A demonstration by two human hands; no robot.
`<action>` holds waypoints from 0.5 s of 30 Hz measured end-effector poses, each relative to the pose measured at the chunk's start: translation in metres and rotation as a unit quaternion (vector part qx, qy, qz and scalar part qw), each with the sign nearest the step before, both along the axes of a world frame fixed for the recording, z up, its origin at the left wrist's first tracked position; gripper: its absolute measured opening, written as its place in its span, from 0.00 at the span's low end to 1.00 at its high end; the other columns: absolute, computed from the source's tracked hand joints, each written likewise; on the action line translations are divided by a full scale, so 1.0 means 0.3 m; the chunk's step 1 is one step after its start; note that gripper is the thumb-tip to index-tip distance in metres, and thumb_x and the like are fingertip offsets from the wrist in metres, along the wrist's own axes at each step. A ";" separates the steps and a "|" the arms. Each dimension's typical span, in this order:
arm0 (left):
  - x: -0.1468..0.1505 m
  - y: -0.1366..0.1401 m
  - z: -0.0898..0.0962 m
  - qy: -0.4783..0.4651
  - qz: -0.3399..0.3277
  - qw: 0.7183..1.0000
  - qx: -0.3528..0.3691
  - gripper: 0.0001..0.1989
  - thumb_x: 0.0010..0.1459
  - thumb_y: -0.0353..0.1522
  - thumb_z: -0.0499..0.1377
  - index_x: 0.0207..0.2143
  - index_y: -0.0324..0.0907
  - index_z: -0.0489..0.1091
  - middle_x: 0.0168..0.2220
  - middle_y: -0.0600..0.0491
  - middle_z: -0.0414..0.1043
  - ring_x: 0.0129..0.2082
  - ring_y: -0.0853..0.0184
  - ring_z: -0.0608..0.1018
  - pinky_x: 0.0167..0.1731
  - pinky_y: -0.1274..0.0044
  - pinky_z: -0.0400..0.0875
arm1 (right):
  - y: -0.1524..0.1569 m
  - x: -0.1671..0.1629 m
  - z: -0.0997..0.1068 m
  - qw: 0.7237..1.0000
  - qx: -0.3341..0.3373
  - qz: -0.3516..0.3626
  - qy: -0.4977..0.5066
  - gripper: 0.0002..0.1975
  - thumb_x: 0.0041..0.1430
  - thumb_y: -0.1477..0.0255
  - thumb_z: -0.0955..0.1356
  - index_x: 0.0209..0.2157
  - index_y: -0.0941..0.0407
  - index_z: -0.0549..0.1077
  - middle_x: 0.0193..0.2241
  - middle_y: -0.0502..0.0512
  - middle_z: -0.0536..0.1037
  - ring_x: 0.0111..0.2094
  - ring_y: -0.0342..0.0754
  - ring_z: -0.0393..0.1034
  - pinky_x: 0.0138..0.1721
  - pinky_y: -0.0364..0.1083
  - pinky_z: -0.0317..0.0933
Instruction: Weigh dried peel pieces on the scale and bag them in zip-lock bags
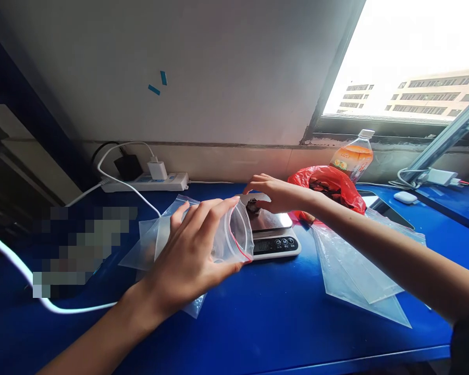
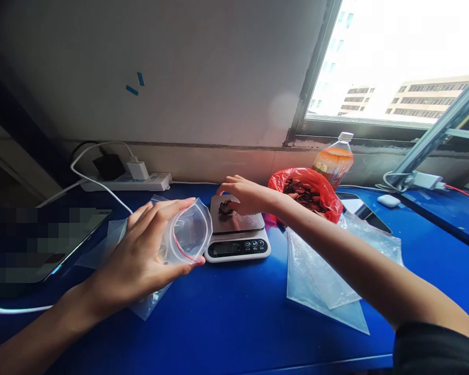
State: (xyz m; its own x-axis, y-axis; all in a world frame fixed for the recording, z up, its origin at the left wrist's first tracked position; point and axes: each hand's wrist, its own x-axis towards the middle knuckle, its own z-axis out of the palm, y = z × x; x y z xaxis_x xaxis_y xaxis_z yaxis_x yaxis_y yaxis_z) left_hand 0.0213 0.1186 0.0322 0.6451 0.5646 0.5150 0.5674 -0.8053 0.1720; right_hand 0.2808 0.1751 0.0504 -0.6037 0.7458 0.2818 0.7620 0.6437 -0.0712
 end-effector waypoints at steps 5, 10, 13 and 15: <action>-0.006 0.007 0.003 0.003 0.002 1.000 -0.003 0.40 0.54 0.41 0.66 0.64 0.50 0.49 0.61 0.48 0.64 0.61 0.51 0.67 0.63 0.56 0.49 | -0.002 -0.009 0.002 0.994 -0.112 0.004 -0.011 0.16 0.56 0.83 0.66 0.43 0.56 0.78 0.41 0.56 0.82 0.39 0.49 0.76 0.42 0.48 0.69; -0.001 0.009 0.007 -0.006 0.003 1.000 -0.029 0.40 0.53 0.41 0.66 0.63 0.50 0.51 0.61 0.49 0.64 0.61 0.51 0.67 0.63 0.54 0.48 | -0.076 0.009 0.008 0.985 -0.115 -0.098 0.085 0.14 0.53 0.84 0.66 0.39 0.57 0.77 0.37 0.55 0.82 0.37 0.48 0.78 0.38 0.46 0.70; 0.005 0.016 0.012 -0.016 0.016 0.997 -0.072 0.39 0.52 0.44 0.66 0.63 0.50 0.53 0.61 0.49 0.65 0.62 0.50 0.66 0.63 0.53 0.49 | -0.168 -0.015 0.048 0.976 -0.080 -0.094 0.179 0.12 0.53 0.84 0.65 0.36 0.57 0.75 0.35 0.54 0.82 0.37 0.47 0.78 0.38 0.45 0.72; 0.012 0.019 0.015 -0.024 0.031 0.994 -0.102 0.40 0.51 0.47 0.65 0.63 0.49 0.54 0.62 0.48 0.64 0.63 0.48 0.65 0.63 0.53 0.52 | -0.229 -0.060 0.083 0.970 -0.051 -0.070 0.225 0.12 0.53 0.84 0.64 0.36 0.56 0.74 0.35 0.53 0.80 0.36 0.45 0.78 0.36 0.44 0.72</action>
